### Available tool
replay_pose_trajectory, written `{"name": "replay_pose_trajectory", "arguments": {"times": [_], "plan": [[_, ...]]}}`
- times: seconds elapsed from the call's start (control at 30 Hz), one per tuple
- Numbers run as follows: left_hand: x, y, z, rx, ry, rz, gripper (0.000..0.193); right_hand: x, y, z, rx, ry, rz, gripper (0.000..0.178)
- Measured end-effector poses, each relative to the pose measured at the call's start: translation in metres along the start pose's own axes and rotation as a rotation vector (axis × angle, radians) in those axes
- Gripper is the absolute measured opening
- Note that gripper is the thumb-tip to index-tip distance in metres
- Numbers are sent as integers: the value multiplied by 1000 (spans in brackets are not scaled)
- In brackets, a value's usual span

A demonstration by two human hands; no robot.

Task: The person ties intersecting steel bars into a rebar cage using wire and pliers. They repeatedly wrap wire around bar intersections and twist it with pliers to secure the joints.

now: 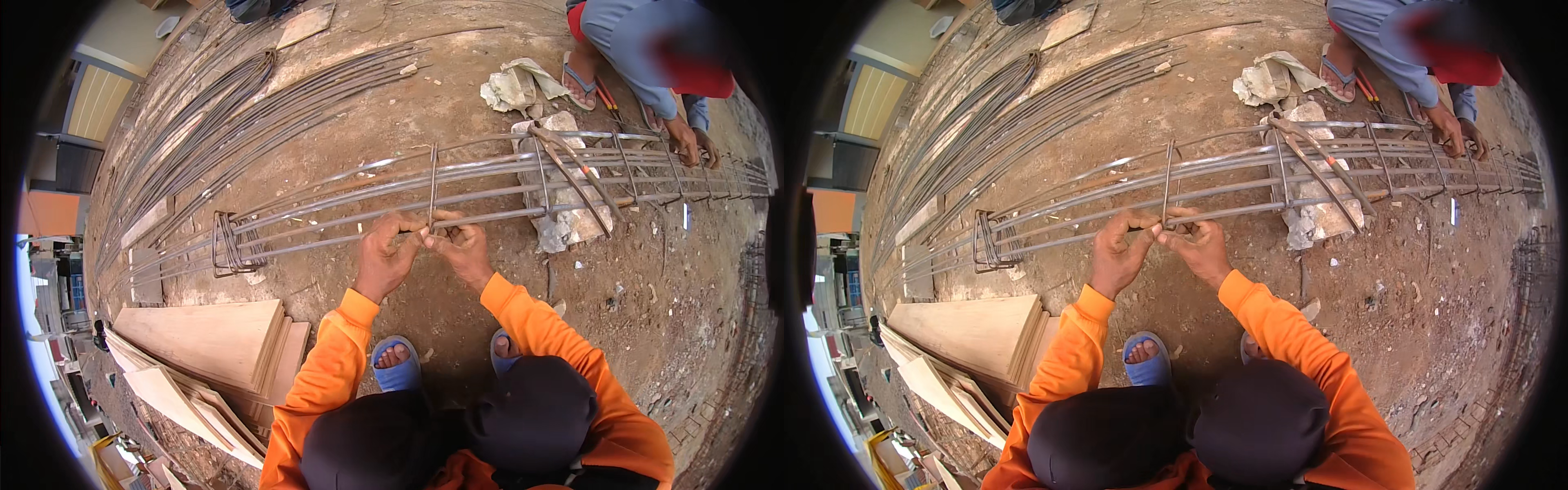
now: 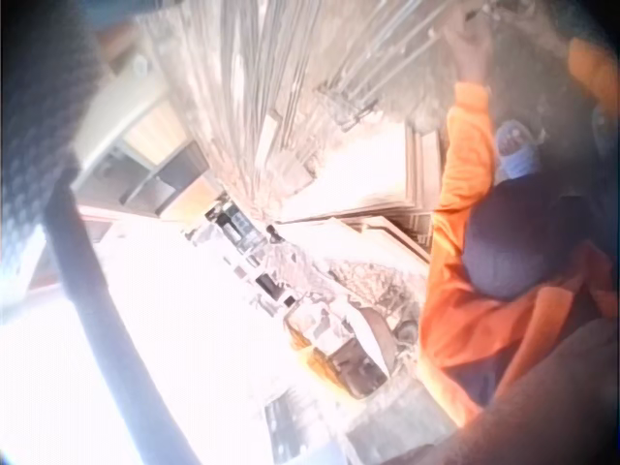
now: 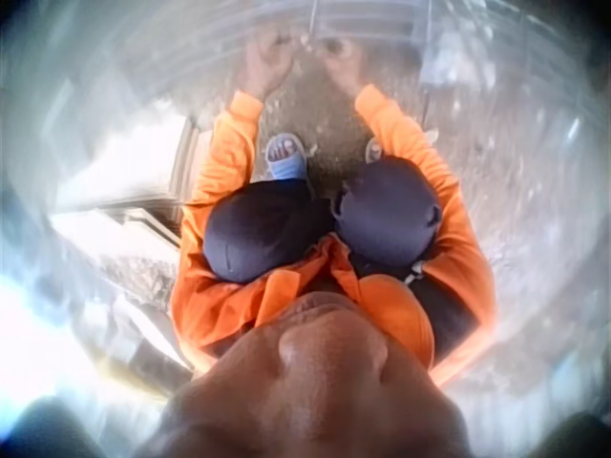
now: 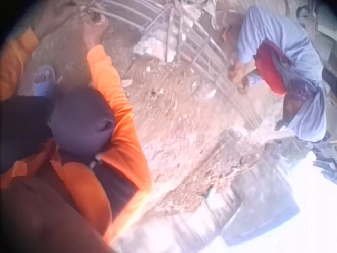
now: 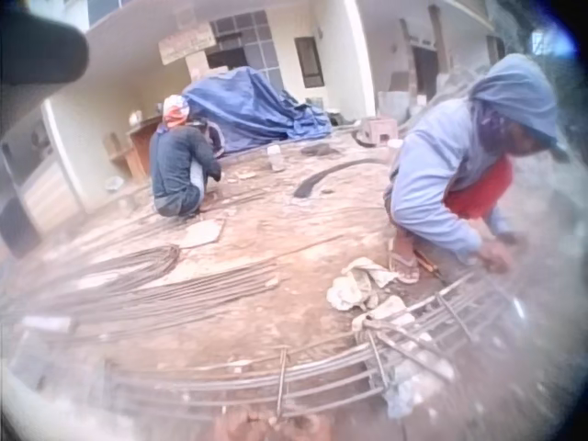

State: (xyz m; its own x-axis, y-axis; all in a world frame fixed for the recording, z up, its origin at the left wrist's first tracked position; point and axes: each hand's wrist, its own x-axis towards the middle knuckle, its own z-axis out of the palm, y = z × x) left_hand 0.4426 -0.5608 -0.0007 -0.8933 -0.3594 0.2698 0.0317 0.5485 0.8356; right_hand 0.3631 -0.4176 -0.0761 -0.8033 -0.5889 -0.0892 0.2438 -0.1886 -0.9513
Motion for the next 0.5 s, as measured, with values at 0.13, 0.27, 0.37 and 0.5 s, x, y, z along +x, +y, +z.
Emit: {"name": "replay_pose_trajectory", "arguments": {"times": [0.13,0.27,0.37,0.5], "plan": [[12,-4,-5,-46,-24,-24,12,10,-6,-2,-148,13,-137,28],[27,-1,-6,-60,-71,-233,12,5,-17,7,-124,109,9,27],[33,-4,-4,-21,-33,-271,11,-6,-30,18,-289,205,99,25],[37,-1,-2,-56,-12,-274,10,-10,-24,19,-310,266,50,25]]}}
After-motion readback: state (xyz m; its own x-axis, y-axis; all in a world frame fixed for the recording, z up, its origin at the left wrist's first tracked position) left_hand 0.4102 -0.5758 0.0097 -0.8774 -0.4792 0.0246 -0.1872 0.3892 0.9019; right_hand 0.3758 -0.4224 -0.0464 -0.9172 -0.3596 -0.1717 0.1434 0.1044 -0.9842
